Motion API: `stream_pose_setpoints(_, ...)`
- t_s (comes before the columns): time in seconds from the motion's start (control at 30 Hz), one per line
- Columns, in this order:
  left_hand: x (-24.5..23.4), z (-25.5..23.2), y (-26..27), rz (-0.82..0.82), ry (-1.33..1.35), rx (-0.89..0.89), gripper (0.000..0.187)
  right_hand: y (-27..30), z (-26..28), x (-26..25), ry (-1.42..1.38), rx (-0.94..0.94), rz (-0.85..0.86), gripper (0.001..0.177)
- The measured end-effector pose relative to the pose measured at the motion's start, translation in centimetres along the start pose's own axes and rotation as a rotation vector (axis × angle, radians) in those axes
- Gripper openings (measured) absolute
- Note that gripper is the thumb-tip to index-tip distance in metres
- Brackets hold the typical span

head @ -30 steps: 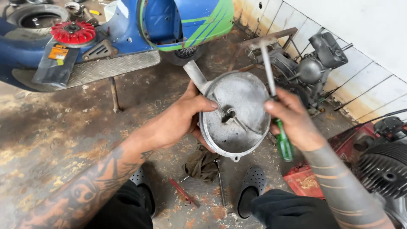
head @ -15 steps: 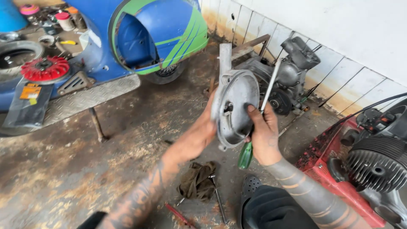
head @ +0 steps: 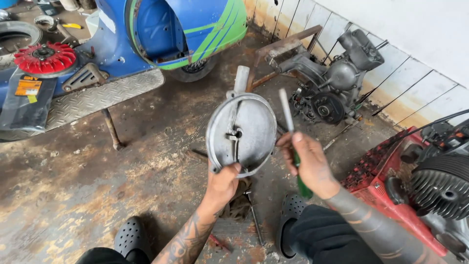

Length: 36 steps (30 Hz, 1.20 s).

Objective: The person uses a green-handled screwdriver to scrape and clean the interior of a metallic mechanical housing. They wipe the part with a cloth and continue scraping different areas of the component while sitting on the floor.

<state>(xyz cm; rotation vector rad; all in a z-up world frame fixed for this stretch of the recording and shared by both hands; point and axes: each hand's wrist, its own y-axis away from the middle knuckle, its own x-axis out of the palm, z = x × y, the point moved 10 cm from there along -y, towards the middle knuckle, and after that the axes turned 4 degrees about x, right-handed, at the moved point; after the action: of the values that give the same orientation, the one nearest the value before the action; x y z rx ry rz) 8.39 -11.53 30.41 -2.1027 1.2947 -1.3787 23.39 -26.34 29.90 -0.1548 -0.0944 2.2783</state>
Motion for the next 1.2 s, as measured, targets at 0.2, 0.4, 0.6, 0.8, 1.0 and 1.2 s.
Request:
stream_pose_setpoints(0.2,-4.5,-2.5,0.4,-0.171,-0.417,-0.071,0.027,5.0,9.3,2.5,0.467,-0.361,0.105,0.030)
stream_pose_setpoints(0.4,-1.2,-3.2,-0.4,-0.106,-0.398,-0.104,0.068,6.9,9.4,3.2,0.801,-0.383,0.059,0.022)
stream_pose_setpoints(0.6,-1.0,-3.6,-0.7,-0.223,-0.438,0.007,0.045,6.9,12.1,5.1,0.974,-0.447,0.110,0.033)
stream_pose_setpoints(0.8,-4.0,-3.0,0.6,-0.353,-0.523,0.029,0.022,6.5,10.9,5.5,1.024,-0.460,0.125,0.044)
stream_pose_setpoints(1.0,-1.7,-4.4,-0.7,-0.251,-0.645,0.095,0.030,6.9,10.9,5.8,1.161,-0.595,0.073,0.045)
stream_pose_setpoints(1.2,-0.1,-4.7,-1.1,-0.152,-0.747,0.073,0.051,6.9,9.0,7.0,1.474,-0.581,0.086,0.069)
